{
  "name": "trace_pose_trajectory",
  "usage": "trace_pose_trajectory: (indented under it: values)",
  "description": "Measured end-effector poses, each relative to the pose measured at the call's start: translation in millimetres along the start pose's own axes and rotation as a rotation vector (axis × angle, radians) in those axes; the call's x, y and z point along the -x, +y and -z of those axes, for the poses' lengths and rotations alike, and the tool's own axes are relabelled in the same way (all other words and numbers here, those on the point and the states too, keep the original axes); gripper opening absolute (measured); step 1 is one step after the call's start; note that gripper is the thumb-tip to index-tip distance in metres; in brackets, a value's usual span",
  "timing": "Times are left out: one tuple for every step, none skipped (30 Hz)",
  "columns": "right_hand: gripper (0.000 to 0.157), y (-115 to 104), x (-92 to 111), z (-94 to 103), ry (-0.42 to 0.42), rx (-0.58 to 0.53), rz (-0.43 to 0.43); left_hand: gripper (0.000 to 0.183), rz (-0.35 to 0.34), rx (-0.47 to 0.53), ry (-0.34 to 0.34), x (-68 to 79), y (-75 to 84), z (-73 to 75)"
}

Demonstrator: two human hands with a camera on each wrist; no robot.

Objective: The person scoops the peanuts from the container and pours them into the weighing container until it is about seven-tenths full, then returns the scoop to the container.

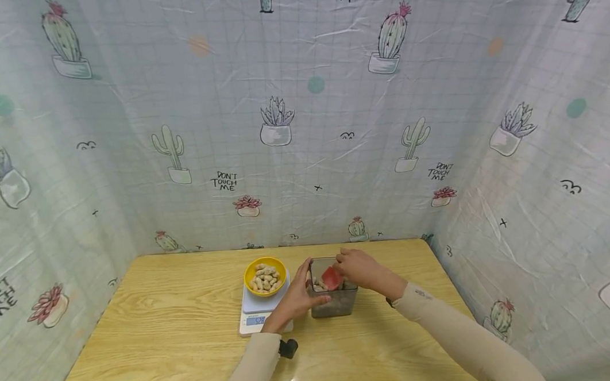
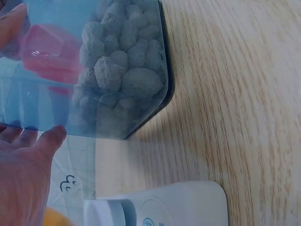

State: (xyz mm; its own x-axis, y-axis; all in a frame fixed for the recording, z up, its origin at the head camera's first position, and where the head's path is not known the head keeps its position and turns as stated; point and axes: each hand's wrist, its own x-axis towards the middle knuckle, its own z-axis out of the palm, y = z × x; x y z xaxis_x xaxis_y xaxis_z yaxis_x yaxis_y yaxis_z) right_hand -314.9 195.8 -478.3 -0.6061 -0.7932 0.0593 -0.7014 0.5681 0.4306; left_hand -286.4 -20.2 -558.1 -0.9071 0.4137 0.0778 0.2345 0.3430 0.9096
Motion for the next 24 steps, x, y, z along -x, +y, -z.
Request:
trace_pose_trajectory:
  values:
    - [0.01,1,1,-0.1,-0.015,-0.024,-0.003,0.111,0.007,0.0,0.001,0.1,-0.1,0.4]
    - [0.009,1,1,-0.2,-0.024,-0.04,-0.004,0.111,0.012,0.001,0.001,0.5,0.2,0.9]
    - [0.009,0,1,-0.8,-0.028,-0.053,-0.005,0.112,0.016,0.002,0.003,0.7,0.3,1.3]
    - [0.009,-1,1,-1.9,-0.033,-0.059,-0.005,0.113,0.02,0.007,0.001,1.1,0.5,1.7]
    - [0.01,-2,2,-3.5,-0.03,-0.06,-0.002,0.113,0.021,0.009,-0.002,1.2,0.3,1.9]
    - [0.009,-3,2,-5.2,-0.018,-0.065,0.003,0.113,0.019,0.007,-0.005,1.3,0.2,2.0]
    - [0.009,-5,1,-7.0,-0.002,-0.074,0.012,0.113,0.016,0.008,-0.008,1.4,0.0,2.2]
    - [0.009,-7,0,-8.7,0.015,-0.081,0.016,0.113,0.013,0.008,-0.01,1.6,-0.1,2.4]
    - [0.009,-8,-1,-10.3,0.035,-0.097,0.019,0.113,0.01,0.007,-0.01,1.7,-0.5,2.6]
    - [0.008,-9,-1,-11.7,0.054,-0.116,0.022,0.113,0.006,0.006,-0.011,1.6,-0.6,2.5]
    - [0.007,-10,-1,-12.9,0.07,-0.142,0.021,0.113,0.001,0.005,-0.009,1.5,-0.8,2.5]
    - [0.007,-11,-2,-13.6,0.085,-0.166,0.021,0.113,0.0,0.003,-0.007,1.5,-0.6,2.7]
    - [0.007,-11,-2,-14.4,0.093,-0.187,0.021,0.113,-0.001,0.004,-0.002,1.5,-0.7,2.9]
    - [0.007,-10,-2,-15.1,0.095,-0.209,0.014,0.113,-0.001,-0.002,0.002,1.4,-0.9,3.1]
    - [0.006,-10,-3,-15.9,0.093,-0.231,0.006,0.113,0.0,-0.005,0.004,1.4,-1.1,3.1]
    - [0.007,-9,-2,-16.3,0.085,-0.251,-0.007,0.113,0.0,-0.006,0.004,1.3,-1.2,3.2]
    - [0.007,-8,-1,-16.4,0.076,-0.274,-0.027,0.113,0.001,-0.005,0.002,1.2,-1.4,3.0]
    - [0.008,-7,0,-16.3,0.068,-0.293,-0.044,0.112,0.001,-0.006,0.001,1.0,-1.5,2.8]
    - [0.008,-6,0,-16.3,0.067,-0.31,-0.059,0.112,0.0,-0.004,-0.001,0.9,-1.6,2.5]
    - [0.009,-6,1,-16.3,0.064,-0.322,-0.074,0.111,0.0,-0.004,-0.003,0.8,-1.7,2.2]
    - [0.009,-6,1,-16.5,0.066,-0.323,-0.083,0.111,-0.001,-0.002,-0.004,0.6,-1.6,1.9]
    - [0.01,-6,2,-16.4,0.073,-0.325,-0.088,0.111,-0.002,-0.004,-0.004,0.5,-1.6,1.7]
    - [0.009,-6,2,-16.6,0.083,-0.33,-0.09,0.111,-0.001,-0.004,-0.003,0.3,-1.6,1.6]
    - [0.009,-7,1,-17.0,0.093,-0.331,-0.087,0.111,-0.003,-0.005,0.002,0.2,-1.4,1.6]
